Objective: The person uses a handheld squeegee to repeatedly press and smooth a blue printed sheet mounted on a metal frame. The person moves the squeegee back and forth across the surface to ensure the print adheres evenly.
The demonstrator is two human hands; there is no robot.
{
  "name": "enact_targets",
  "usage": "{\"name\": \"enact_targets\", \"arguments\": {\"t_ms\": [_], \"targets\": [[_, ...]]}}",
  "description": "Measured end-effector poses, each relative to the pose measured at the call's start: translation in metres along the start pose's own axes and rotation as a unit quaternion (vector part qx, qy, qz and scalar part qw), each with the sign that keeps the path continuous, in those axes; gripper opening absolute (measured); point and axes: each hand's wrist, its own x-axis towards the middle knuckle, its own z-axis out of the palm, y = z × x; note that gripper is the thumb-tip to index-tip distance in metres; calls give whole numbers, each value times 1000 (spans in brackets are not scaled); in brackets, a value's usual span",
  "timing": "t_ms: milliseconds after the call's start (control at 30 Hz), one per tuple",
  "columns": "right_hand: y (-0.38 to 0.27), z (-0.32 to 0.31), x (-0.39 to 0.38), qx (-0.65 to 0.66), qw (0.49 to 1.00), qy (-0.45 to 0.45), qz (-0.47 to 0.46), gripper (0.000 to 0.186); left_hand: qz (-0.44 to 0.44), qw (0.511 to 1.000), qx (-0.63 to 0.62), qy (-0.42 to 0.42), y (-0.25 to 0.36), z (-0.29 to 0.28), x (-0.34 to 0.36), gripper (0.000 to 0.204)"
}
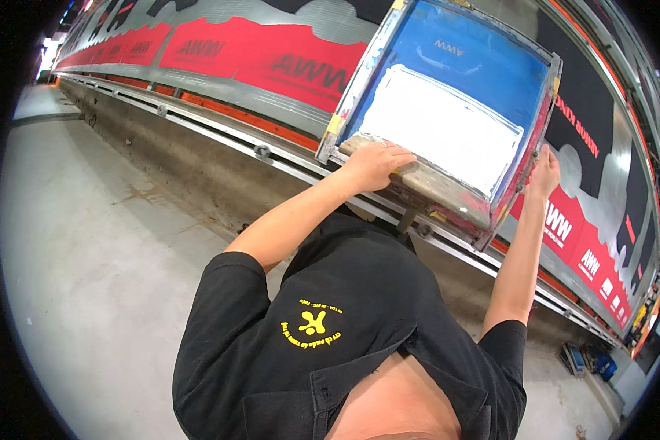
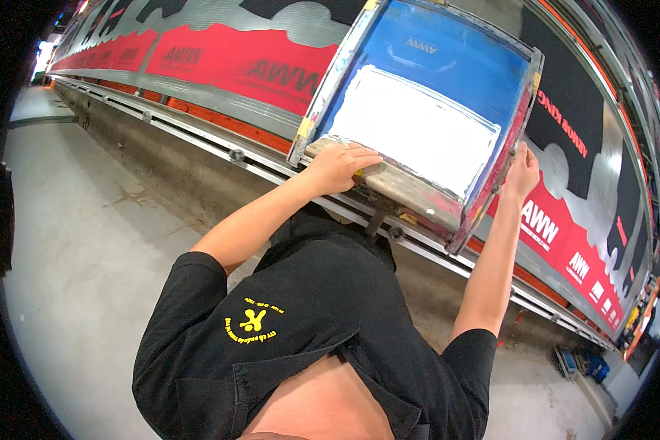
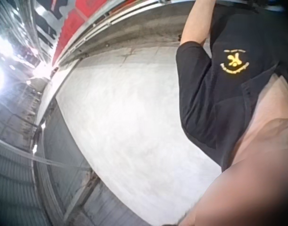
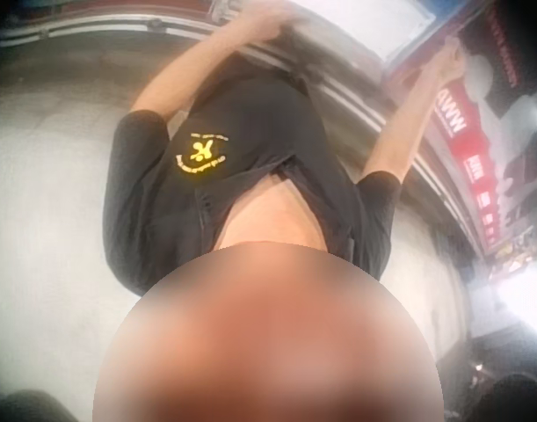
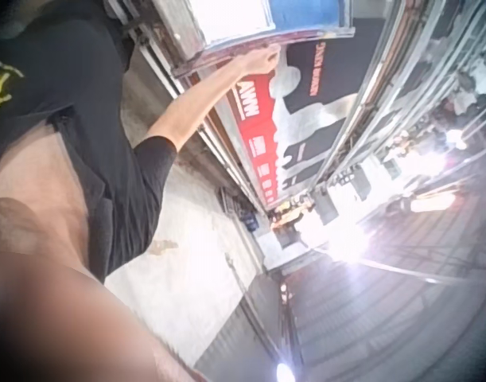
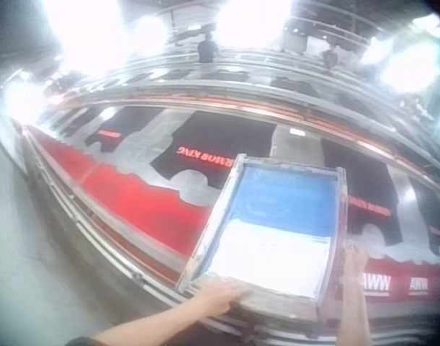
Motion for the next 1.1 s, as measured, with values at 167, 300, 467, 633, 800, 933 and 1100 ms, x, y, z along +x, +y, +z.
{"name": "enact_targets", "arguments": {"t_ms": [167, 300, 467, 633, 800, 933, 1100], "targets": [[50, 13, 7, 82, 996, -16, -13, 29, -82, 991, 68, -85, 29, -17, 16, 54], [65, 19, -2, 148, 989, -3, 0, 28, -91, 988, 120, -45, 37, -9, 23, 45], [72, 14, -2, 184, 983, -15, 18, 26, -68, 983, 164, -52, 57, -11, 21, 53], [72, 25, 1, 123, 992, -13, -34, 26, -40, 974, 203, -96, 47, -24, 30, 48], [86, 16, -4, -11, 999, -29, -41, 26, -87, 980, 153, -88, 31, -38, 92, 36], [106, 26, 4, -34, 999, -23, -9, 26, -57, 969, 192, -142, -19, -56, 180, 20], [101, 27, 5, -48, 997, -27, 48, 37, -69, 962, 187, -186, -48, -66, 234, 31]]}}
